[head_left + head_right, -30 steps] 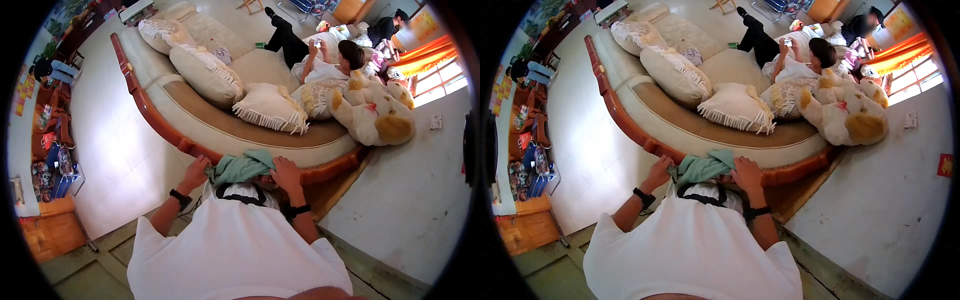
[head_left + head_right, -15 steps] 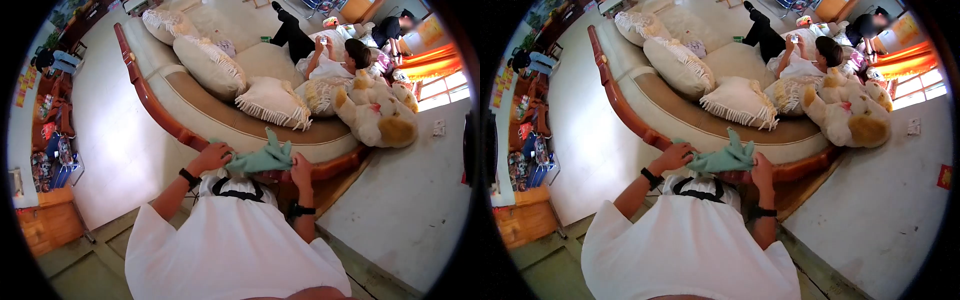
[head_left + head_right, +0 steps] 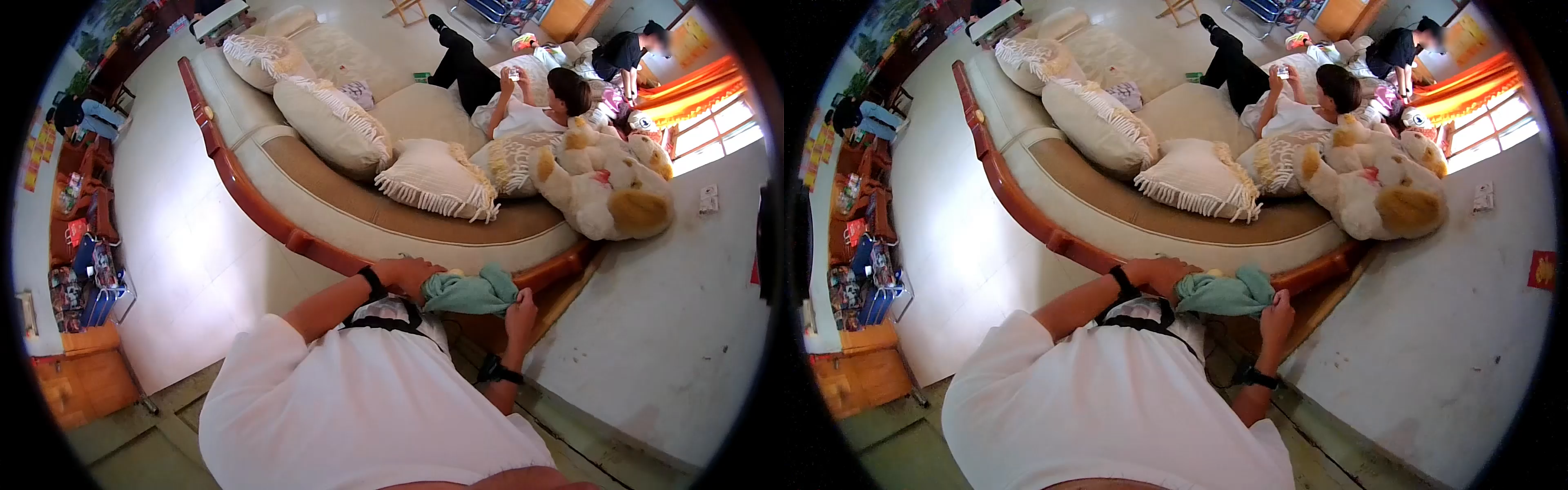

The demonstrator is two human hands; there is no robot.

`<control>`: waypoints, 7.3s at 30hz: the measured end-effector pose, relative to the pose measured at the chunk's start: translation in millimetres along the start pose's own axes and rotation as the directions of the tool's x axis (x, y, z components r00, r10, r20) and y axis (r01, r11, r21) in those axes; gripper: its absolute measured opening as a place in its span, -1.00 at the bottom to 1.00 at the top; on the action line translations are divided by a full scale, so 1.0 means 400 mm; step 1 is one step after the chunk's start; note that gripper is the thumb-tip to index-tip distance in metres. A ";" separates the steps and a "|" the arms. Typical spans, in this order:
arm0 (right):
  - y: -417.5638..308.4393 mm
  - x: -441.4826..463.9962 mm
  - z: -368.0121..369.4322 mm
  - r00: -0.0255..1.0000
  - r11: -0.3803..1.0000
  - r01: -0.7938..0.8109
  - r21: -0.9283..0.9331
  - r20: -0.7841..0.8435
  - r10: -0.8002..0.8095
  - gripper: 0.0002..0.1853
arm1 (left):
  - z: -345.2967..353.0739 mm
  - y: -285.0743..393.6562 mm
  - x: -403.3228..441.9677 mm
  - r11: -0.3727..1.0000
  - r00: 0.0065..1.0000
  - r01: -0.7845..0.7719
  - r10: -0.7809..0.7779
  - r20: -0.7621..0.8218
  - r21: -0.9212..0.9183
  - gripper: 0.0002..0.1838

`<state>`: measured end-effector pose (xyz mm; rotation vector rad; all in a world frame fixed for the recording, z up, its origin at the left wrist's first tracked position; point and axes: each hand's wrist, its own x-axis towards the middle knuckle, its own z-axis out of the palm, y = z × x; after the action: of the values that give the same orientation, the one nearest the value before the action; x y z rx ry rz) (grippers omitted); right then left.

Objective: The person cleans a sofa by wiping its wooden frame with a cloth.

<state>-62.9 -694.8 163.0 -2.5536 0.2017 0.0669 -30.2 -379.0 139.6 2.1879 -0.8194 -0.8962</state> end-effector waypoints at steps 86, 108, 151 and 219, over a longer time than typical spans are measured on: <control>0.005 -0.004 0.121 0.987 0.931 0.158 0.330 -0.091 -0.135 -0.83 | 0.079 -0.125 -0.314 0.917 0.844 0.397 -0.386 -0.372 -0.052 -0.40; -0.257 0.022 0.150 0.596 0.617 0.776 -0.133 0.478 -0.646 -0.58 | 0.122 -0.136 -0.321 0.984 0.799 0.029 0.084 -0.595 0.178 -0.35; -0.136 0.217 0.003 0.488 0.964 0.231 0.133 0.841 -0.233 -0.21 | 0.065 -0.128 -0.057 0.961 0.872 -0.177 0.054 -0.487 -0.211 -0.44; -0.359 -0.144 0.270 0.634 0.718 0.696 -0.004 0.474 -0.612 -0.50 | 0.179 -0.405 -0.403 0.816 0.870 -0.350 0.101 -0.482 -0.460 -0.77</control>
<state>-97.6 -509.4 156.0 -2.5443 -0.9716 0.3957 -128.5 -184.9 39.4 1.6471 -0.5125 -0.4052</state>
